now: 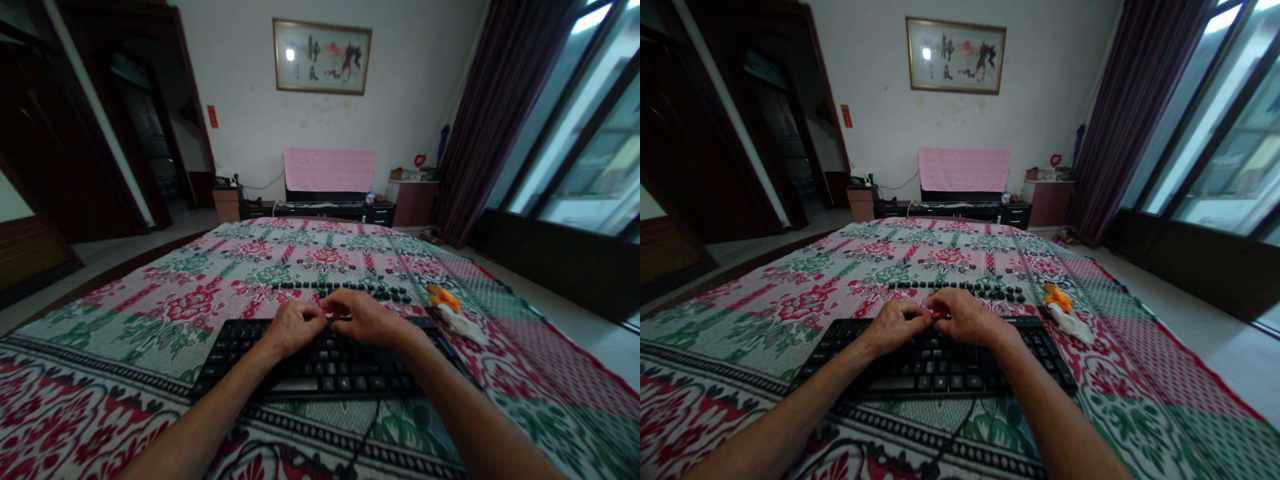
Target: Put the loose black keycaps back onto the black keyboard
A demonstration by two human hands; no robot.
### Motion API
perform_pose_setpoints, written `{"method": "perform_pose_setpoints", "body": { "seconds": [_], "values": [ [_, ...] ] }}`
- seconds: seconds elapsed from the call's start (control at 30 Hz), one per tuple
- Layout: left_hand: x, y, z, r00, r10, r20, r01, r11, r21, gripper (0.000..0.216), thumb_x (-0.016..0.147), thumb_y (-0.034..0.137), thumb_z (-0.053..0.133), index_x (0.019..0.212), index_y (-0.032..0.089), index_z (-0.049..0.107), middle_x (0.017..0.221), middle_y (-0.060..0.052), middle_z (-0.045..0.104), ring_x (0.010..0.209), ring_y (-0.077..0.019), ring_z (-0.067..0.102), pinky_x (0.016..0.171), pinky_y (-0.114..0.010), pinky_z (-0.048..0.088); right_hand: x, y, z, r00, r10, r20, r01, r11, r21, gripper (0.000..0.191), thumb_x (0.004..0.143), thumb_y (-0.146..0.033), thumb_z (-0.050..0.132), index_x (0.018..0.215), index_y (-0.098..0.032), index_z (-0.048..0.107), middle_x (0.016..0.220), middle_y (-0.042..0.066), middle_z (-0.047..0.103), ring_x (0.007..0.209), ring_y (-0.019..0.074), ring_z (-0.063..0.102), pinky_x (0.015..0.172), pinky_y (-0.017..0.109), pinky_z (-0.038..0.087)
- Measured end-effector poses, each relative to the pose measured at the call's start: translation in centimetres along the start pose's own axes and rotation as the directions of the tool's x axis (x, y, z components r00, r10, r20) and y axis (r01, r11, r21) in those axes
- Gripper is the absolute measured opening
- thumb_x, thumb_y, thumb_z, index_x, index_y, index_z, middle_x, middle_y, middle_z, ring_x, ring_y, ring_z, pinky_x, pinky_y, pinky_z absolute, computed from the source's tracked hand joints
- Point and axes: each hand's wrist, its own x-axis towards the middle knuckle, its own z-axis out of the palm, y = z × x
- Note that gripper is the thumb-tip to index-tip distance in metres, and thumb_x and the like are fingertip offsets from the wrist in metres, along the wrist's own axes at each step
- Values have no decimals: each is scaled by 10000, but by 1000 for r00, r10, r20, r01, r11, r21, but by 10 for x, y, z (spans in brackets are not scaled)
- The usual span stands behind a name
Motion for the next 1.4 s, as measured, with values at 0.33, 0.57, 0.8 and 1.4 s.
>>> {"method": "perform_pose_setpoints", "body": {
  "seconds": [0.33, 0.57, 0.8, 1.4],
  "values": [
    [2, 0, -1, 999, -21, -41, 21, 1000, 0, 258, 670, 326, 448, 651, 159, 644, 585, 20, 587, 555, -94, 493, 515, -184, 328, -1, 10, 3, 995, 73, 68, -77, 996, 51, 235, 654, -168, 481, 875, -162, 558, 698, -4, 560, 601, 90, 467, 526, 197, 326],
    [2, 0, -2, 1000, 3, -29, -3, 1000, 5, 267, 676, 328, 442, 611, 151, 631, 572, 23, 574, 552, -90, 485, 522, -183, 328, 0, 12, 2, 995, 56, 85, -62, 996, 70, 230, 686, -196, 451, 881, -154, 565, 689, -3, 567, 594, 89, 471, 512, 192, 317],
    [3, 1, 0, 1000, -13, 6, 13, 1000, 21, 248, 668, 294, 437, 620, 155, 636, 532, 30, 547, 524, -86, 469, 485, -181, 306, -1, 3, -1, 991, 69, 112, -65, 997, -44, 173, 643, -168, 476, 770, -157, 593, 625, -6, 563, 552, 83, 462, 489, 188, 293],
    [3, 4, -3, 996, 33, -78, -26, 996, 86, 204, 666, 226, 453, 694, 201, 653, 684, 26, 643, 642, -99, 556, 606, -196, 389, -5, 12, 1, 962, 141, 235, -136, 990, -35, 156, 636, -174, 444, 683, -128, 586, 541, -32, 469, 484, 61, 352, 453, 180, 249]
  ]
}}
